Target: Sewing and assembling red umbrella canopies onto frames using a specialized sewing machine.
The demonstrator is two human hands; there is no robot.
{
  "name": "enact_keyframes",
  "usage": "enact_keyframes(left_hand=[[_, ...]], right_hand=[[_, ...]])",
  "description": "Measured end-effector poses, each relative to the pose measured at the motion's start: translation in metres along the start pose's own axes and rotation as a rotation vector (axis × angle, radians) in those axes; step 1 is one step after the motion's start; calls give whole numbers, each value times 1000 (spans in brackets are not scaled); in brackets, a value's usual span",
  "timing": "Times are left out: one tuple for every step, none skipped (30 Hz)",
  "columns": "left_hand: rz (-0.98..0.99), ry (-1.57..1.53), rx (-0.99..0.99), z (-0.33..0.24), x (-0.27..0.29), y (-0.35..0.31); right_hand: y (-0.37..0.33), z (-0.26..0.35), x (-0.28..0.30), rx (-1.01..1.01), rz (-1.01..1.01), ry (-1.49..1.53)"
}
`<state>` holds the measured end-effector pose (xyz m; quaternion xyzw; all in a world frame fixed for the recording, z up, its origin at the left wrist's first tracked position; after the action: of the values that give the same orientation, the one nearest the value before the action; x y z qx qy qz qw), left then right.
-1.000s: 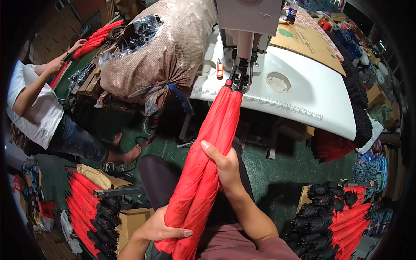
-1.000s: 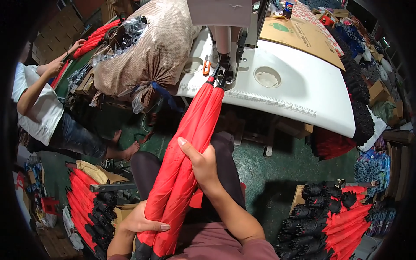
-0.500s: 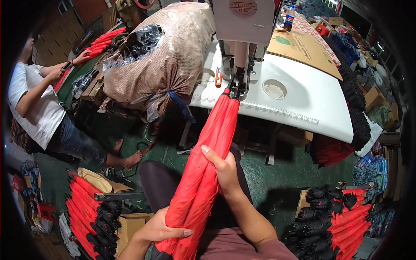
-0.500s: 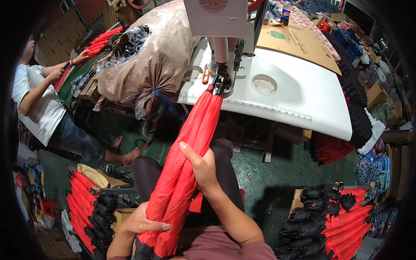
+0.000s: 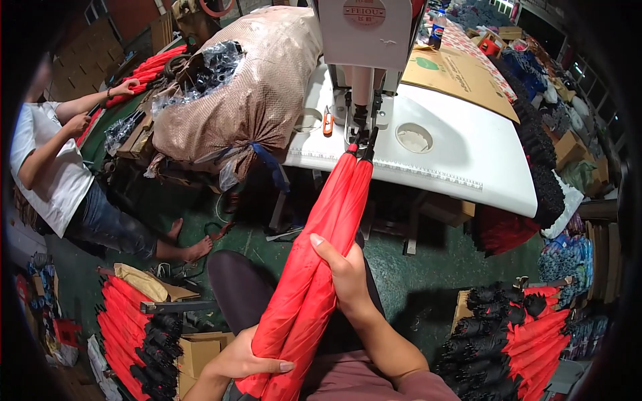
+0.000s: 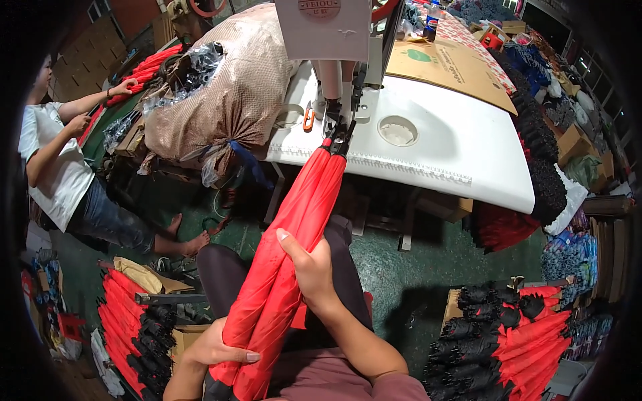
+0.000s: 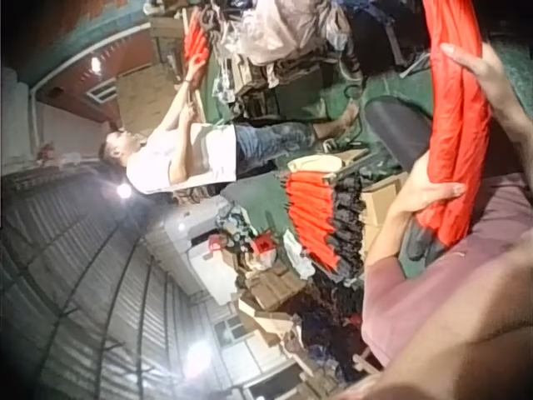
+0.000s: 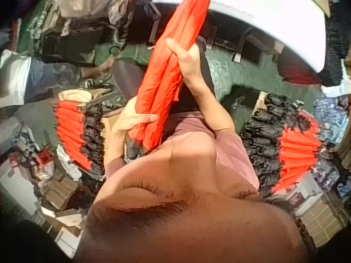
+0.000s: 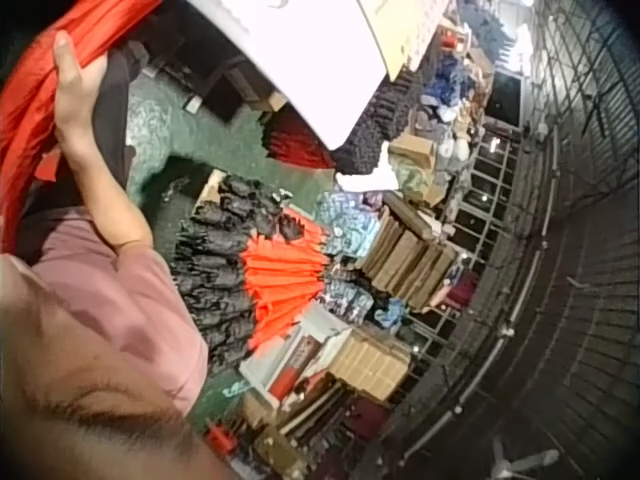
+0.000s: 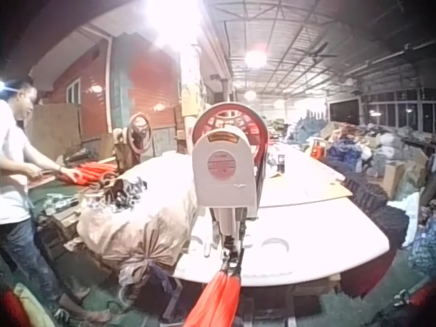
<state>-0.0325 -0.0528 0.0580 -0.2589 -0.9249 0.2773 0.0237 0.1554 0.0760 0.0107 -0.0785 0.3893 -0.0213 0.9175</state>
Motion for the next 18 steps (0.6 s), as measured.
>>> enact_keyframes(left_hand=[[-11,0,7,-1,0,0],[-22,-1,13,-1,0,0],[-22,0,14,-1,0,0],[-19,-2,10,0,0,1],[-16,-4,7,0,0,1],[-14,-7,2,0,-1,1],[-15,-7,1,0,-1,1],[-18,-5,-2,-1,-2,1],[-21,-3,-5,-2,-2,1],[-24,-1,-9,-3,-3,1],[-26,-1,-11,-3,-2,1],[-9,13,0,-2,-1,1],[8,27,10,0,1,2],[24,41,21,1,1,2],[23,42,18,1,1,2],[28,34,18,2,1,2],[33,26,19,2,0,2],[39,18,20,3,0,2]], right_hand=[[0,0,1,7,0,-9],[0,0,1,7,-1,-8],[0,0,2,11,-3,-3],[0,0,1,15,-5,3],[0,0,1,19,-7,8],[0,0,1,20,-5,8],[0,0,1,22,-5,9],[0,0,0,25,-4,9],[0,0,0,28,-4,9],[0,0,1,29,-3,8],[1,-1,2,29,0,-1],[2,-1,3,29,2,-10],[2,-1,4,29,5,-20],[2,-1,3,30,8,-20],[1,0,3,30,9,-24],[1,1,3,29,10,-27],[1,1,3,29,11,-30],[1,2,2,30,14,-31]])
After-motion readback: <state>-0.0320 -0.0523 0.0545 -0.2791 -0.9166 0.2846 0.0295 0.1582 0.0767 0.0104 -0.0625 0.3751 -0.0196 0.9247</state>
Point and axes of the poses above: each hand's wrist, its own y-axis towards the middle knuckle, its own x-axis out of the back of the hand, z = x × y, the point moved 4 cm from there along y, towards the middle knuckle, and after that the axes turned 9 degrees about y, right-handed, at the moved point
